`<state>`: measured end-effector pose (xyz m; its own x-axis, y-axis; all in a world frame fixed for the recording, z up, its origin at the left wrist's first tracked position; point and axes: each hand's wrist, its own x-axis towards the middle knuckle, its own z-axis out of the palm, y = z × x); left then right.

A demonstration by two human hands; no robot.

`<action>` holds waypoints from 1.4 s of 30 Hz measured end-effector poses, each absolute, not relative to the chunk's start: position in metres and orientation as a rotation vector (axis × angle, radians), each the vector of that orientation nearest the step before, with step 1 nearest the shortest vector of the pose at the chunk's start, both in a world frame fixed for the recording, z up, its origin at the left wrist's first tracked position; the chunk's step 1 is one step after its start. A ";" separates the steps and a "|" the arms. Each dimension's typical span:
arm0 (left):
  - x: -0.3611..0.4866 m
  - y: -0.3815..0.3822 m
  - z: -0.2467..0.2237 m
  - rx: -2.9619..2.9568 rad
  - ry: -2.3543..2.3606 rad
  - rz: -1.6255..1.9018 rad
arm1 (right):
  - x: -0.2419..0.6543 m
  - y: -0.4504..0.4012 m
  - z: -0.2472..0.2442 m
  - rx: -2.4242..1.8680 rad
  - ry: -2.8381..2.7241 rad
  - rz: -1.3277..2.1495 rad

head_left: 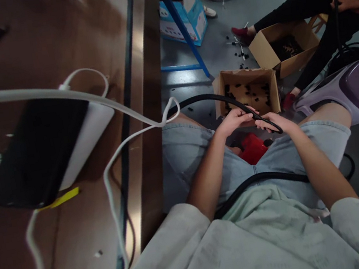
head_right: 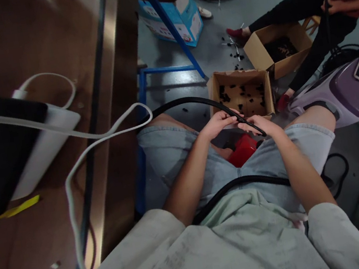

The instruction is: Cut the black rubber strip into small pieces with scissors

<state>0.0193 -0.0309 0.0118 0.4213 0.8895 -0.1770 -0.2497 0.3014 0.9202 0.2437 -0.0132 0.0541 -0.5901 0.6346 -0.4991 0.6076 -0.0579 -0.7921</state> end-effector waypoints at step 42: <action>0.013 -0.024 0.004 0.593 0.911 1.238 | 0.248 -0.012 0.075 -1.254 -2.003 1.834</action>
<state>0.0132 -0.0239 0.0041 0.0628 0.9637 -0.2596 -0.5352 0.2520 0.8063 0.2478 -0.0117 0.0752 -0.6394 0.6501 -0.4106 0.4660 -0.0971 -0.8794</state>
